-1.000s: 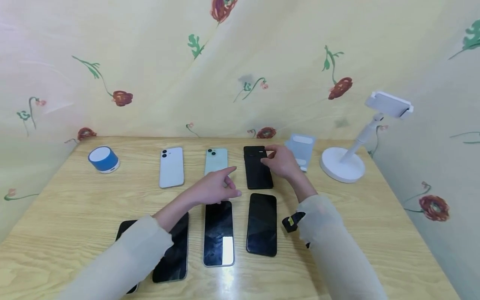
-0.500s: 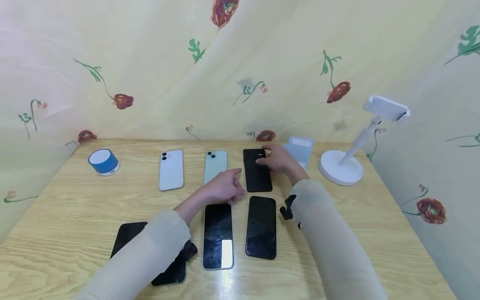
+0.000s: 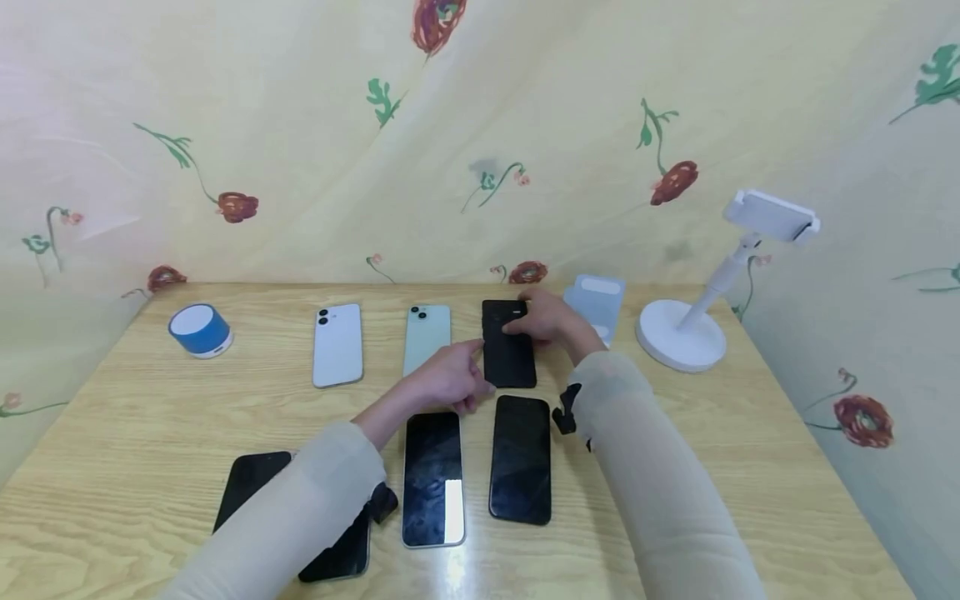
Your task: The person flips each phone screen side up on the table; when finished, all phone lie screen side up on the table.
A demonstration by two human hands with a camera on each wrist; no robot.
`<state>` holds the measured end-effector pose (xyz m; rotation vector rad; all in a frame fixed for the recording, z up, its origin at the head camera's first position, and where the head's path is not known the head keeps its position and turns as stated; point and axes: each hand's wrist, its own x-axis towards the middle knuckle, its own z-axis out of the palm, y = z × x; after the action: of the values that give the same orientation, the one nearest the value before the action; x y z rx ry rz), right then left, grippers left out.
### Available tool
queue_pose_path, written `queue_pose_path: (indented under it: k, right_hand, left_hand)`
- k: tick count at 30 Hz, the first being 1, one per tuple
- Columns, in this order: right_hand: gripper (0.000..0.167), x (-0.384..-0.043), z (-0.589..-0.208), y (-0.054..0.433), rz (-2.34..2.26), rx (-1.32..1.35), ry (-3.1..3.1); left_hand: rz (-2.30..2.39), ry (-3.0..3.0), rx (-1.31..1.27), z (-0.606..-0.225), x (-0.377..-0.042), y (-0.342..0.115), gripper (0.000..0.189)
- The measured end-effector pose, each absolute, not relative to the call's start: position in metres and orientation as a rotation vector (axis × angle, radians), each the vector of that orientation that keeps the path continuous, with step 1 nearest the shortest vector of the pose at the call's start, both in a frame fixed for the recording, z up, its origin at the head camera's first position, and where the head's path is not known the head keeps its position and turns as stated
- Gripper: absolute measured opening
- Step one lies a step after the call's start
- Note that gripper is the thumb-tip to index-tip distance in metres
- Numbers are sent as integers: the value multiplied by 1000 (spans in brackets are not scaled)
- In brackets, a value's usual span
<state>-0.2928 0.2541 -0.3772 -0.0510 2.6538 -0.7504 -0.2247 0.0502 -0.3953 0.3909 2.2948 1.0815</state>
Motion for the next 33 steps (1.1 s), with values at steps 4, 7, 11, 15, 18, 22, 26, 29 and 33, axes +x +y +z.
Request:
queue_pose_path:
  k: [4,7,11,15,18,22,26,29,33]
  right_hand:
    - [78,-292,-376,252,-747,-50,2685]
    - [71,-291,-376,251,-817,-4,2659]
    - [65,-291,-375,250,-900,53,2609]
    - [63,-290,-374,250,-945,71,2595]
    - [60,-290,-376,251,-988,83,2586]
    - [57,-288,-378,253,-1030,86,2587]
    - [56,-288,-378,254,-1049,87,2593]
    - [56,-288,-378,256,-1056,95,2586]
    - [58,-288,-378,257,-1062,93,2563]
  left_hand:
    - [1071,2303,383,-394,-225,51,89]
    - [1065,2302,374,-394,-225,51,90]
    - [1046,2327,369,-394,-225,52,91]
    - [1021,2342,363,-394,-226,53,91]
    - [1007,2342,358,-394,-227,54,90]
    - [1000,2343,354,-394,-227,55,90]
    - [998,2342,348,-394,-227,56,90]
    - [995,2338,346,-394,-227,57,90]
    - [992,2336,344,-395,-227,59,91]
